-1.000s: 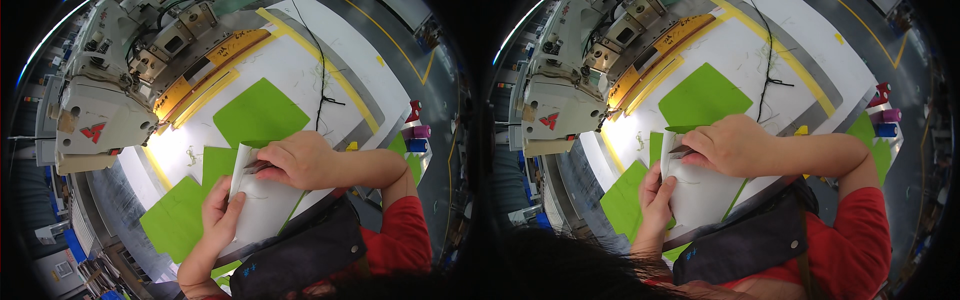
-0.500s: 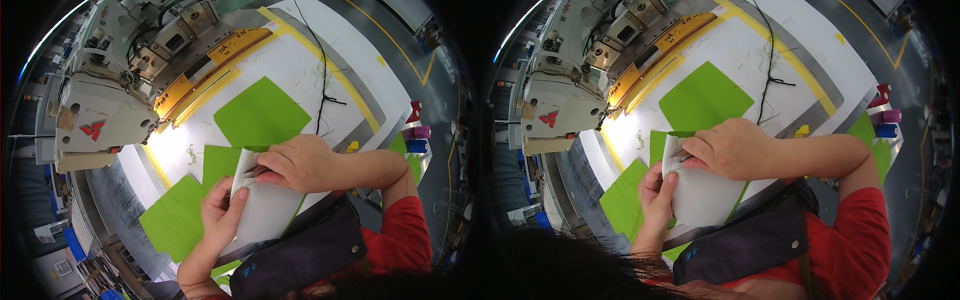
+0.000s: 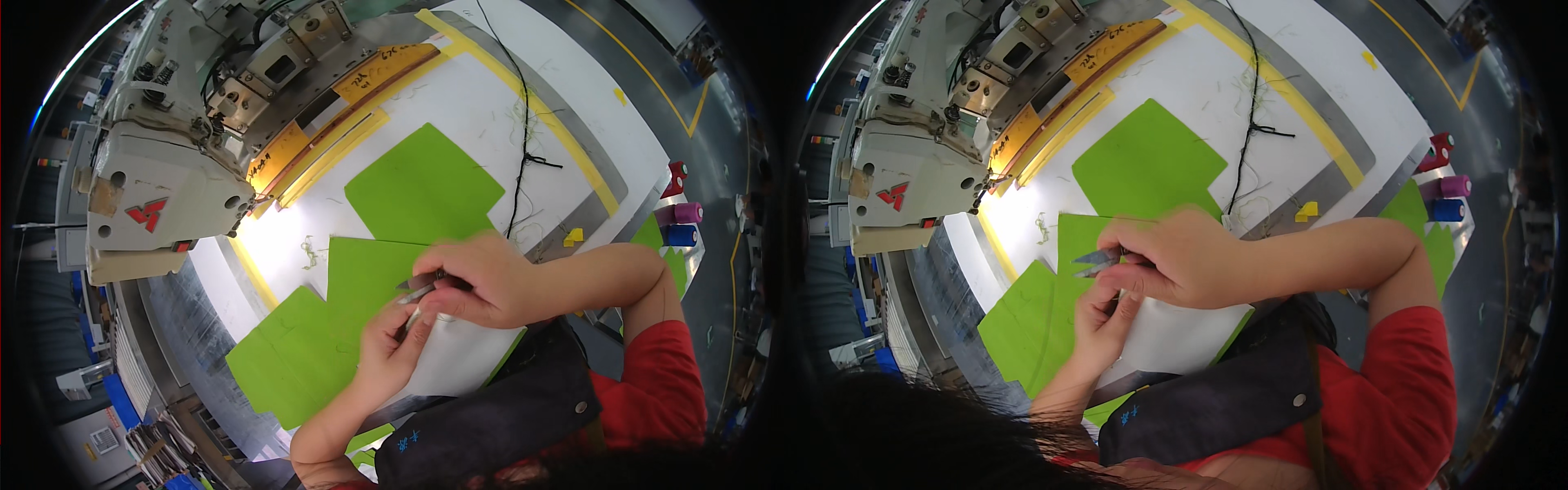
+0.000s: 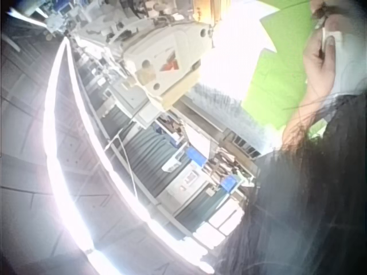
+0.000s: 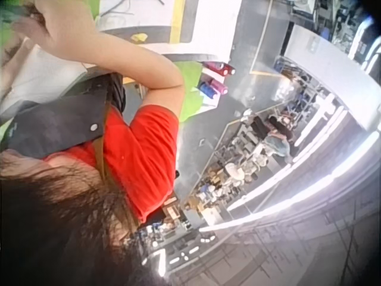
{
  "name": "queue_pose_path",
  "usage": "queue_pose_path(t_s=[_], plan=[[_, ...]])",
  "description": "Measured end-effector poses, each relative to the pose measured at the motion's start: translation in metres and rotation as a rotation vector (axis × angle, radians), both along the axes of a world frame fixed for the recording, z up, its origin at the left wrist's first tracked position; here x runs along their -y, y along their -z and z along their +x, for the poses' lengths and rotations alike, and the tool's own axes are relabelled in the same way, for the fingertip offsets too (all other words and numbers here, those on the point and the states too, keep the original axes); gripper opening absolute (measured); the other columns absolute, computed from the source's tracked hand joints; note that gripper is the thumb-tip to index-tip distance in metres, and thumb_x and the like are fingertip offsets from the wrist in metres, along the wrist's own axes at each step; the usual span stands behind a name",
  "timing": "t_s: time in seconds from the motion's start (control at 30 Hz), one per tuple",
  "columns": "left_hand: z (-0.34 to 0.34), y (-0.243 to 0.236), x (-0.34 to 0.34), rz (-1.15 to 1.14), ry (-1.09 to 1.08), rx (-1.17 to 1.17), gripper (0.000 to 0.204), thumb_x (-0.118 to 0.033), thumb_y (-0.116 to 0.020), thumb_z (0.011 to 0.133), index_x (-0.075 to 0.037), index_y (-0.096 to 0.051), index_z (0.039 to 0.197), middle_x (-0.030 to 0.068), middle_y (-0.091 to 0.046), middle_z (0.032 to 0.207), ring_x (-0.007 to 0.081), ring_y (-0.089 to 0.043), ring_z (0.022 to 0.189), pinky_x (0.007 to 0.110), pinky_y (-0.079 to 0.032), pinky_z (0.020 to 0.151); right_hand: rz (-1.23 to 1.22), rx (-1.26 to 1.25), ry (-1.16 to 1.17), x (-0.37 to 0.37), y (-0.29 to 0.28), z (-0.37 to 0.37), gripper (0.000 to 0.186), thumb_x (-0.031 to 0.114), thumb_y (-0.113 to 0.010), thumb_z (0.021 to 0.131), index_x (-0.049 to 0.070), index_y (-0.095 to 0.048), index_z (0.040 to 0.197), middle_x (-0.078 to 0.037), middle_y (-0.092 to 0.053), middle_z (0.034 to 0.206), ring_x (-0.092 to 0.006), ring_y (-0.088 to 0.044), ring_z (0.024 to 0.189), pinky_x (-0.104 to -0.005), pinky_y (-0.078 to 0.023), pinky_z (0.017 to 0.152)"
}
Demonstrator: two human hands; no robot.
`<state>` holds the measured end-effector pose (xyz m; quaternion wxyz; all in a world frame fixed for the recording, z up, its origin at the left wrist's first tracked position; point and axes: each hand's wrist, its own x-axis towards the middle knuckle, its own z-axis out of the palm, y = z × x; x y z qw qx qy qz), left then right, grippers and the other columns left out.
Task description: The person trims threads and excess material from green leather pieces using snips at a workshop table.
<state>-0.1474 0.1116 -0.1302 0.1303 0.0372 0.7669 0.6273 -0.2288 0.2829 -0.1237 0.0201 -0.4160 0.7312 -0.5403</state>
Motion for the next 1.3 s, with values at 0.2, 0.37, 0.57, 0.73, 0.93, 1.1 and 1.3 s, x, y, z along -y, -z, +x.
queue_pose_path(t_s=[0.2, 0.37, 0.57, 0.73, 0.93, 1.1, 1.3], plan=[[-0.009, -0.022, 0.005, 0.232, -0.139, 0.132, 0.027, -0.011, -0.048, 0.089, 0.0, -0.05, 0.115, 0.0049, -0.053, 0.101, 0.0097, -0.049, 0.092, 0.023, -0.038, 0.08, 0.136, -0.388, 0.147, -0.008, 0.0, -0.011, 0.03, 0.026, -0.068, 0.073, 0.006, -0.051, 0.088, -0.002, -0.055, 0.066, -0.0178, -0.055, 0.052, -0.0282, -0.041, 0.044], [-0.007, -0.02, 0.01, 0.203, -0.139, 0.093, 0.025, -0.007, -0.048, 0.088, 0.001, -0.05, 0.111, 0.0032, -0.051, 0.095, 0.0094, -0.048, 0.087, 0.022, -0.038, 0.078, 0.212, -0.464, 0.153, -0.006, 0.004, -0.009, 0.03, 0.025, -0.069, 0.072, 0.007, -0.051, 0.088, -0.001, -0.056, 0.069, -0.0174, -0.057, 0.056, -0.0287, -0.042, 0.045], [-0.008, -0.021, 0.01, 0.229, -0.172, 0.083, 0.024, -0.006, -0.05, 0.087, 0.0, -0.051, 0.109, 0.0026, -0.05, 0.093, 0.0085, -0.048, 0.085, 0.021, -0.038, 0.076, 0.272, -0.462, 0.17, -0.005, 0.007, -0.008, 0.03, 0.026, -0.068, 0.072, 0.007, -0.051, 0.088, -0.001, -0.056, 0.069, -0.0173, -0.057, 0.056, -0.0286, -0.042, 0.046], [-0.009, -0.023, 0.008, 0.149, -0.198, 0.047, 0.019, -0.011, -0.053, 0.087, 0.0, -0.055, 0.102, 0.0009, -0.051, 0.087, 0.0063, -0.047, 0.077, 0.019, -0.038, 0.069, 0.229, -0.483, 0.179, -0.002, 0.004, -0.006, 0.031, 0.026, -0.068, 0.071, 0.006, -0.051, 0.088, -0.001, -0.055, 0.068, -0.0174, -0.057, 0.056, -0.0284, -0.042, 0.046], [-0.009, -0.022, 0.008, 0.059, -0.223, 0.006, 0.015, -0.013, -0.055, 0.087, 0.0, -0.059, 0.091, -0.0014, -0.049, 0.077, 0.0042, -0.041, 0.065, 0.017, -0.032, 0.058, 0.242, -0.492, 0.19, -0.001, 0.007, -0.003, 0.031, 0.026, -0.068, 0.071, 0.006, -0.051, 0.088, -0.001, -0.055, 0.067, -0.0172, -0.056, 0.056, -0.0286, -0.041, 0.046], [-0.008, -0.021, 0.008, 0.052, -0.225, -0.008, 0.013, -0.011, -0.056, 0.086, 0.001, -0.06, 0.089, -0.0013, -0.047, 0.072, 0.0042, -0.039, 0.062, 0.017, -0.031, 0.054, 0.263, -0.517, 0.191, -0.001, 0.006, -0.002, 0.031, 0.025, -0.068, 0.071, 0.005, -0.051, 0.088, -0.001, -0.054, 0.066, -0.017, -0.056, 0.055, -0.0285, -0.041, 0.046], [-0.009, -0.02, 0.01, -0.023, -0.169, -0.006, 0.011, -0.009, -0.057, 0.085, 0.001, -0.061, 0.087, 0.0004, -0.049, 0.073, 0.0045, -0.041, 0.063, 0.018, -0.032, 0.053, 0.228, -0.457, 0.174, 0.0, 0.013, -0.003, 0.03, 0.027, -0.067, 0.073, 0.007, -0.051, 0.089, -0.001, -0.056, 0.067, -0.0172, -0.056, 0.054, -0.0283, -0.041, 0.046]])
